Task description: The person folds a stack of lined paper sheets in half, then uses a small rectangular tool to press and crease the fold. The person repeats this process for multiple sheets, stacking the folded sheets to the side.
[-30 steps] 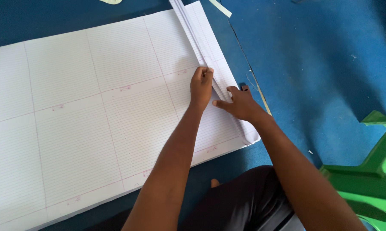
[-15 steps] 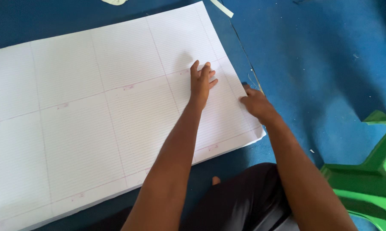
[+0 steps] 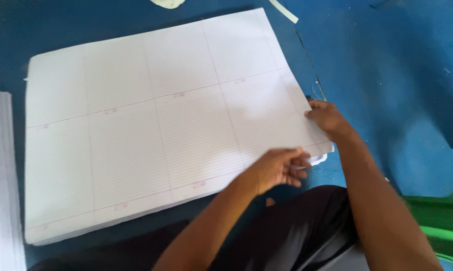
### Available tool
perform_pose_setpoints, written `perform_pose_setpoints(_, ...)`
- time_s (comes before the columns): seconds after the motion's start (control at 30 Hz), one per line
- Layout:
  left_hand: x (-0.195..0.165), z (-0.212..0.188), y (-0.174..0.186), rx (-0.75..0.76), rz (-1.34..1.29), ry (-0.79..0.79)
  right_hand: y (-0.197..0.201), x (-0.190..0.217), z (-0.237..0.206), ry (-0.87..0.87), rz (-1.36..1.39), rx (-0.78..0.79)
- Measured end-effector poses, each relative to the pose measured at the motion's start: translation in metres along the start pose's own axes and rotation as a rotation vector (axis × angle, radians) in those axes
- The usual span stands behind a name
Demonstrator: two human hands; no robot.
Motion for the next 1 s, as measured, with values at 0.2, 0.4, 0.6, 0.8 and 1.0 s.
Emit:
perform_pose_setpoints(0.2,0.026,-0.044,-0.017,-0.115,-0.265,0.010,0.000,-0.005,0.006,-0.025,0.102,-0.003)
perform_pose_setpoints(0.4,0.041,-0.083,0.009,-0.470,-0.697,-0.221,0.003,-0.007,0.010,0.000,0.210,0.002)
perform_pose_setpoints(0.6,0.055,-0.168,0.054,-0.890,-0.739,-0.459,0.000,0.005,-0.015,-0.043,-0.004,-0.066)
perform_pose_setpoints(0.8,0.062,-0.255,0.110,-1.014,-0.757,-0.620,-0.002,0.009,-0.021,-0.011,0.020,-0.049)
perform_pose_setpoints(1.0,0.058,-0.334,0.156,-1.168,-0.703,-0.659,-0.002,0.006,-0.024,0.003,-0.087,-0.093)
Point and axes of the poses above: each hand's wrist, its own z-axis towards the middle knuckle, its own y-axis out of the back of the hand, x = y × z, the point moved 8 cm from there along z, towards the middle knuckle, and after that the axes turned 10 degrees about x, right-handed, at the moved point
